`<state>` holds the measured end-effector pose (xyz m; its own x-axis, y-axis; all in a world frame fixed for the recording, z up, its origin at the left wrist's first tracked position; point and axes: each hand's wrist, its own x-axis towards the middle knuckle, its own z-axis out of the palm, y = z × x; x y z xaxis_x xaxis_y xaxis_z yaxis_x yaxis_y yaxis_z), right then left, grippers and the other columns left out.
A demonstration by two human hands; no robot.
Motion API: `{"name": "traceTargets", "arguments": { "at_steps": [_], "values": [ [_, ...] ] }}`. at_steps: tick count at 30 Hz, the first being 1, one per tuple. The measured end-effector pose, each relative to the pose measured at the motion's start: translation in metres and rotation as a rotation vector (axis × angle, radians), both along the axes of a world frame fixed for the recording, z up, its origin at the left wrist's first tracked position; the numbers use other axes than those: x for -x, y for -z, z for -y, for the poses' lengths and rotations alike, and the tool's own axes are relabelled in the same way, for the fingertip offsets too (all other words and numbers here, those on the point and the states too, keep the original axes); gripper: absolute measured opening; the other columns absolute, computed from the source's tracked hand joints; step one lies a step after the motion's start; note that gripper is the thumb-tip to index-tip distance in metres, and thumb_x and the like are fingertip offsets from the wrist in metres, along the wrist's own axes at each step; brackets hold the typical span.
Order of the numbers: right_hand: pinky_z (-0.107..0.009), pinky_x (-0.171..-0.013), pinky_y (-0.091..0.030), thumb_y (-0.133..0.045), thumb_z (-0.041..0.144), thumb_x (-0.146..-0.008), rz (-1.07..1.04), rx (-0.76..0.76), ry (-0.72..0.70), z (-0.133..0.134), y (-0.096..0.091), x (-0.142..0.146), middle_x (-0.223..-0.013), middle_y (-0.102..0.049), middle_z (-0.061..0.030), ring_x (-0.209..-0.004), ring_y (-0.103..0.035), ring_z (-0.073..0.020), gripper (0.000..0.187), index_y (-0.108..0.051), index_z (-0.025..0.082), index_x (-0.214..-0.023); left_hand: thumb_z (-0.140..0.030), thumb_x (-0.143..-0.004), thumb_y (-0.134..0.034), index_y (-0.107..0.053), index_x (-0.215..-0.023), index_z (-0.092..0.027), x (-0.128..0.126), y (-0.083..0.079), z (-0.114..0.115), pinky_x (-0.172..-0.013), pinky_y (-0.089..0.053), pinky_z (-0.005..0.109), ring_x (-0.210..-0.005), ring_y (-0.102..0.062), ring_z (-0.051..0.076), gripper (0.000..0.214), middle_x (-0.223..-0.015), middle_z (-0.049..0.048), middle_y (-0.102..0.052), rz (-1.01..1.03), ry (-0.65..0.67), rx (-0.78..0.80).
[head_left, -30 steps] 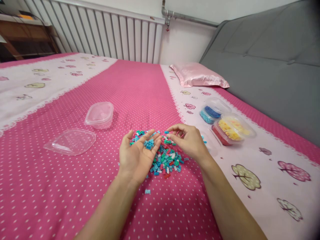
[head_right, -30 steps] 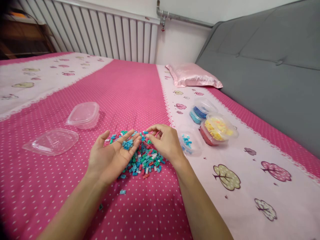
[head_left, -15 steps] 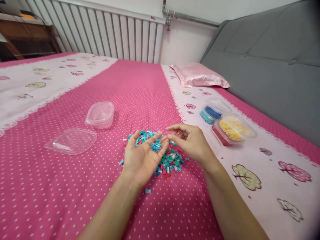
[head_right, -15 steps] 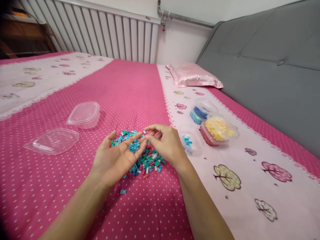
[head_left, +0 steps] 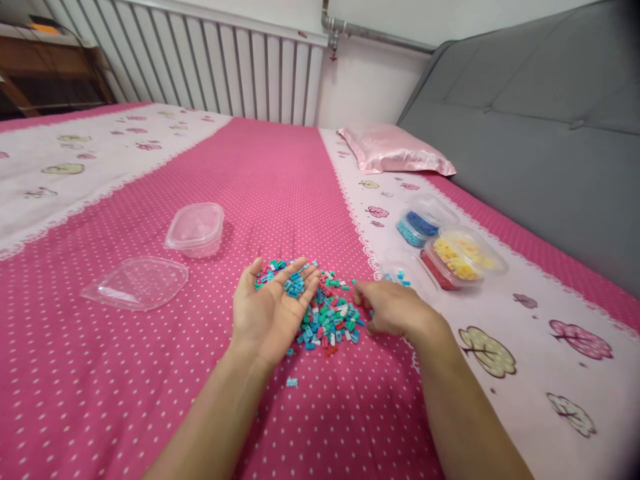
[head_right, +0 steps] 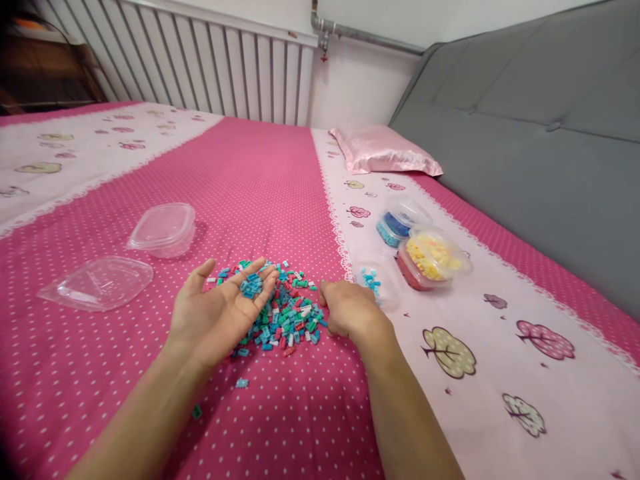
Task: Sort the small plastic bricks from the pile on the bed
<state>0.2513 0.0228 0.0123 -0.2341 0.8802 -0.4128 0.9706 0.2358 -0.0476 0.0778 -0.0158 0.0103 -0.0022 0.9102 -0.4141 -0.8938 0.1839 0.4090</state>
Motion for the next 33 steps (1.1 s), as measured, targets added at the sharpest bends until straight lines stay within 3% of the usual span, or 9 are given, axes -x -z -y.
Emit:
{"name": "traceTargets", "arguments": {
  "at_steps": [5, 11, 20, 33],
  "values": [
    [-0.024, -0.055, -0.031, -0.071, 0.005, -0.060, -0.065, -0.002, -0.051, -0.001, 0.010, 0.001, -0.084, -0.065, -0.0056, -0.078, -0.061, -0.0203, 0.037, -0.058, 0.018, -0.092, -0.039, -0.084, -0.041, -0.052, -0.116, 0.002, 0.000, 0.000, 0.000, -0.074, -0.057, 0.032, -0.086, -0.065, 0.025, 0.053, -0.091, 0.0205, -0.063, 0.004, 0.001, 0.012],
    [-0.023, -0.055, -0.031, -0.070, 0.007, -0.060, -0.242, -0.063, -0.122, -0.005, 0.026, -0.004, -0.077, -0.063, -0.0008, -0.070, -0.059, -0.0167, 0.034, -0.058, 0.021, -0.089, -0.038, -0.083, -0.042, -0.055, -0.113, -0.004, 0.000, -0.001, 0.001, -0.072, -0.058, 0.033, -0.088, -0.065, 0.025, 0.048, -0.092, 0.0189, -0.064, 0.012, -0.002, 0.029],
    [-0.023, -0.057, -0.032, -0.064, 0.007, -0.067, -0.241, -0.049, -0.109, -0.005, 0.021, 0.000, -0.072, -0.064, -0.0023, -0.068, -0.059, -0.0166, 0.015, -0.060, 0.019, -0.074, -0.038, -0.083, -0.042, -0.053, -0.114, 0.001, 0.000, 0.000, 0.000, -0.074, -0.057, 0.032, -0.086, -0.065, 0.025, 0.052, -0.089, 0.0196, -0.063, 0.002, 0.003, 0.010],
    [-0.022, -0.053, -0.031, -0.063, 0.006, -0.065, -0.351, -0.055, -0.073, -0.008, 0.015, -0.002, -0.067, -0.063, 0.0009, -0.063, -0.057, -0.0147, 0.018, -0.062, 0.020, -0.075, -0.038, -0.083, -0.042, -0.055, -0.111, -0.005, 0.000, 0.001, 0.000, -0.073, -0.058, 0.033, -0.088, -0.065, 0.025, 0.046, -0.093, 0.0189, -0.063, 0.014, 0.005, 0.022]
  ]
}}
